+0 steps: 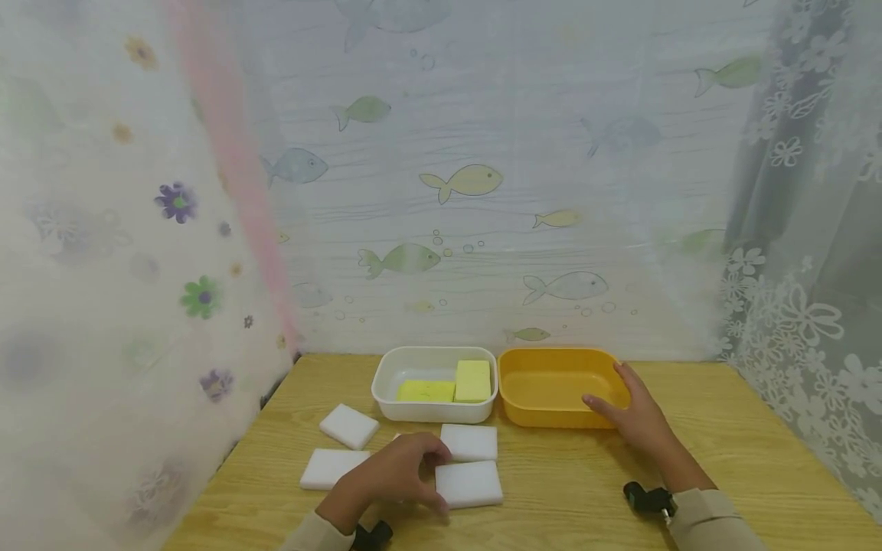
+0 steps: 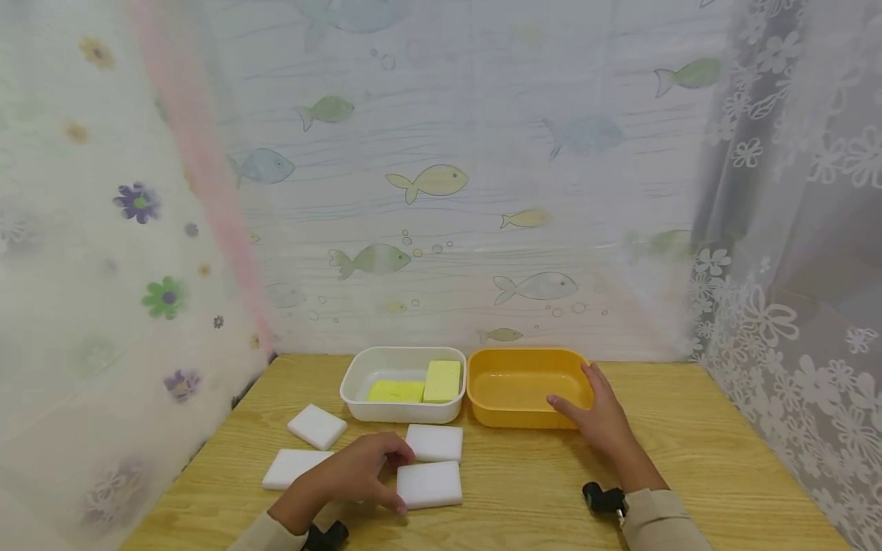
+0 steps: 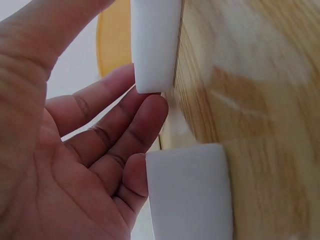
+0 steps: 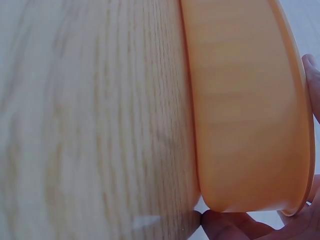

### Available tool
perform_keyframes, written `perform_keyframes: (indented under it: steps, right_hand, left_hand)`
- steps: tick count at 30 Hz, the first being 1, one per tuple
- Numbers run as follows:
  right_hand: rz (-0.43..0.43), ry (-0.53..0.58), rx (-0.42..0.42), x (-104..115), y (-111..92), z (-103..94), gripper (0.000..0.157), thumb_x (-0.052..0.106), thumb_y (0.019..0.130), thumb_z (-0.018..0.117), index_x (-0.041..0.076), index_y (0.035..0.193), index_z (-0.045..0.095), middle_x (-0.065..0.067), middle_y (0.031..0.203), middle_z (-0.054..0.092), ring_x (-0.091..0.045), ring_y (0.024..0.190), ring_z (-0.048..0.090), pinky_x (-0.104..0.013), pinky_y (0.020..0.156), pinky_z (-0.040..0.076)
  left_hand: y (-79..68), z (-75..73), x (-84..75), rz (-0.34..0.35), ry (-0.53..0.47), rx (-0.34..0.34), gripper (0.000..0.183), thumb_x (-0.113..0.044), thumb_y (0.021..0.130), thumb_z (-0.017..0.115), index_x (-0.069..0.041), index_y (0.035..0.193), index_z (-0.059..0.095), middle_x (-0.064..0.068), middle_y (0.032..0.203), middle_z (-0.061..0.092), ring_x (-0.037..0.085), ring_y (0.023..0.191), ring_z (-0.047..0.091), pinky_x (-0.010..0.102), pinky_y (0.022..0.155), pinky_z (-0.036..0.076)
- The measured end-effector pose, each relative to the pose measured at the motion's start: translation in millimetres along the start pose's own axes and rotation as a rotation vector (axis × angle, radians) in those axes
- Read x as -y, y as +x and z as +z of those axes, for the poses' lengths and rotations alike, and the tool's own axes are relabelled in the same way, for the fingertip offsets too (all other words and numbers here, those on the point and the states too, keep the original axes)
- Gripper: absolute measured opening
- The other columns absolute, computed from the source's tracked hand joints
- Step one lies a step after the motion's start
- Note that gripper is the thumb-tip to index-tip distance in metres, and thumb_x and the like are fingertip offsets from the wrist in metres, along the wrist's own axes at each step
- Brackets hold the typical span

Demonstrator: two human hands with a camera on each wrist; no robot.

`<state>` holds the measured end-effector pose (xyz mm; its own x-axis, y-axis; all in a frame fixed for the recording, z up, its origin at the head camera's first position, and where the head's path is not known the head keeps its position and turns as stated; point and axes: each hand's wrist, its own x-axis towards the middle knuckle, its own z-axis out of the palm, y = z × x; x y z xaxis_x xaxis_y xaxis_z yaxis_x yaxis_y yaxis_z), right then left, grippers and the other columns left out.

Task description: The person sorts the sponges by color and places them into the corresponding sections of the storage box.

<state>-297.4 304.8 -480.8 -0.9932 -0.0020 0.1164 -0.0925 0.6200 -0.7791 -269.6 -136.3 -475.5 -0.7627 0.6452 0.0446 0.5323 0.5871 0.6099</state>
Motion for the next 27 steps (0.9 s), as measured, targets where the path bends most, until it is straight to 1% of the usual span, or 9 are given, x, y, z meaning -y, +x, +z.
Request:
perform_keyframes:
  steps: [6,12,17,22,27]
  right_hand:
    - [0.014,-0.002,0.003,2.0,-0.8,0.4,0.111,0.059,0.095,0.068,0.004,0.166,0.002,-0.025,0.172,-0.006,-0.059,0.153,0.005,-0.079,0.115,0.014]
    - [0.011,-0.021,-0.001,3.1,-2.1,-0.4,0.109,0.057,0.097,0.067,0.002,0.166,0.003,-0.027,0.171,-0.006,-0.060,0.153,0.006,-0.079,0.114,0.016]
    - [0.008,-0.031,-0.002,2.4,-2.2,-0.9,0.109,0.057,0.097,0.066,0.002,0.166,0.003,-0.027,0.171,-0.006,-0.060,0.152,0.006,-0.079,0.114,0.016]
    - [0.005,-0.031,-0.003,0.9,-0.8,-1.0,0.109,0.057,0.097,0.067,0.002,0.166,0.003,-0.027,0.171,-0.006,-0.060,0.152,0.006,-0.080,0.113,0.017]
    - [0.007,-0.024,0.000,0.4,-0.5,0.5,0.109,0.059,0.096,0.067,0.002,0.166,0.005,-0.026,0.172,-0.005,-0.059,0.153,0.006,-0.079,0.114,0.016]
  left_hand:
    - [0.5,0.3,1.2,0.019,0.017,0.016,0.064,-0.051,0.065,0.097,-0.020,0.115,0.072,-0.014,0.111,0.068,0.000,0.102,0.061,0.024,0.094,0.052]
    - [0.2,-1.2,-0.2,0.013,0.006,0.022,0.063,-0.050,0.067,0.096,-0.020,0.118,0.072,-0.015,0.114,0.067,0.001,0.105,0.060,0.026,0.097,0.052]
    - [0.7,-1.2,-1.2,0.020,0.016,0.019,0.061,-0.049,0.068,0.096,-0.023,0.117,0.072,-0.017,0.113,0.067,0.000,0.105,0.060,0.025,0.098,0.051]
    - [1.1,-3.0,-4.6,0.019,0.000,0.021,0.060,-0.049,0.068,0.096,-0.023,0.117,0.072,-0.016,0.109,0.067,0.001,0.102,0.061,0.025,0.094,0.051]
    - [3.9,-8.1,-10.2,0.027,0.017,0.007,0.057,-0.049,0.070,0.095,-0.024,0.117,0.072,-0.016,0.105,0.066,0.004,0.100,0.060,0.025,0.091,0.051]
